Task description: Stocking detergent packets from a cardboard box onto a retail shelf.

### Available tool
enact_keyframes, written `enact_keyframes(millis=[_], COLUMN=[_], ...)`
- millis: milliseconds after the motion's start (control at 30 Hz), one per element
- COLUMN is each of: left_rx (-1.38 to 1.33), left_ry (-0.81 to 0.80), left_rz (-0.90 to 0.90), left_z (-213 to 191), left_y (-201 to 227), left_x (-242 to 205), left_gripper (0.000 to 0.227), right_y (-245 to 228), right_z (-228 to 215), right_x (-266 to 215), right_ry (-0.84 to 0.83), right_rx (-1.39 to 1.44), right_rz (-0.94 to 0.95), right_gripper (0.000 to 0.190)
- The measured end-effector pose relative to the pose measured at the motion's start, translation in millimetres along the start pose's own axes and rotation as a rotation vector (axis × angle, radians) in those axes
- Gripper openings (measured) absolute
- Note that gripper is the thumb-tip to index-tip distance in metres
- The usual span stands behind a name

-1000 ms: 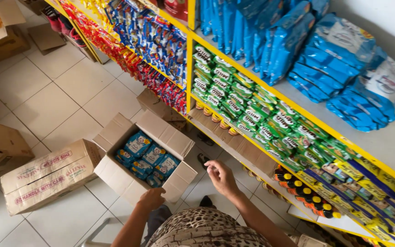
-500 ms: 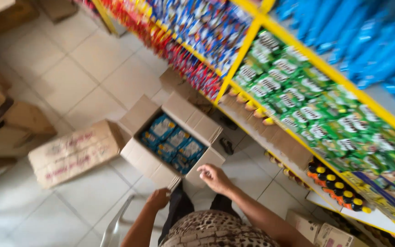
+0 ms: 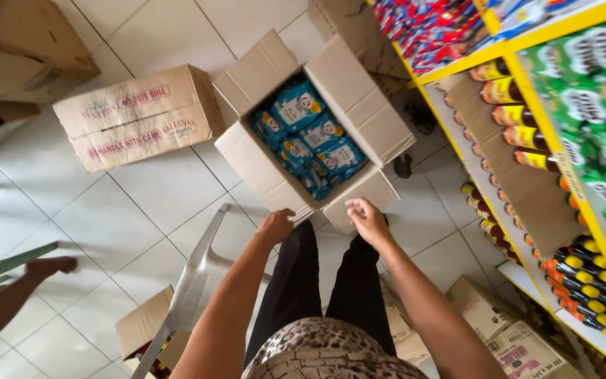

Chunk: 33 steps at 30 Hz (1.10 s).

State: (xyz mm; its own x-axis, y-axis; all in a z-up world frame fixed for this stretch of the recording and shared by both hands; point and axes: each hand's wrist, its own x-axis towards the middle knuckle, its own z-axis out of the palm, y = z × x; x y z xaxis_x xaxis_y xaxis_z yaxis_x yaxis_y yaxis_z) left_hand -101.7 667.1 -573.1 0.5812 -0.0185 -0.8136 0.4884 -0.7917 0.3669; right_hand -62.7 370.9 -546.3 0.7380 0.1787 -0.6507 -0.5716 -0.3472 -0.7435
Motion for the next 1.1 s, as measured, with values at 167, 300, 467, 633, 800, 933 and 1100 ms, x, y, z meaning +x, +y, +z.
enact_keyframes(millis=[167, 300, 467, 633, 800, 933, 1100], left_rx=[-0.104, -0.196, -0.318, -0.565, -0.669, -0.872, -1.044], left_ry=[0.073, 0.321, 0.494, 0.507, 0.483, 0.472, 0.402], left_rz=[0.021, 0.103, 0.014, -0.155, -0.251, -0.214, -0.335], left_z=[40, 65, 57, 73, 75, 79, 67], left_y=[-21, -44, -37, -55, -49, -44, -33], left_x=[102, 182, 254, 320, 321, 320, 298], left_gripper=[0.041, 0.046, 0.052, 0.071, 0.078, 0.084, 0.086], right_y=[52, 86, 170, 213, 201, 203, 202], right_z=[20, 50, 109, 169, 205, 219, 211], right_x=[87, 147, 225, 285, 312, 320, 304], right_ry=[0.027, 0.003, -0.024, 0.004, 0.033, 0.167, 0.136], right_rx=[0.154, 0.343, 0.58, 0.747, 0.946, 0.822, 0.857], right_rz=[0.163, 0.373, 0.481, 0.648, 0.735, 0.654, 0.556], right_gripper=[0.024, 0.025, 0.026, 0.026, 0.022, 0.036, 0.018])
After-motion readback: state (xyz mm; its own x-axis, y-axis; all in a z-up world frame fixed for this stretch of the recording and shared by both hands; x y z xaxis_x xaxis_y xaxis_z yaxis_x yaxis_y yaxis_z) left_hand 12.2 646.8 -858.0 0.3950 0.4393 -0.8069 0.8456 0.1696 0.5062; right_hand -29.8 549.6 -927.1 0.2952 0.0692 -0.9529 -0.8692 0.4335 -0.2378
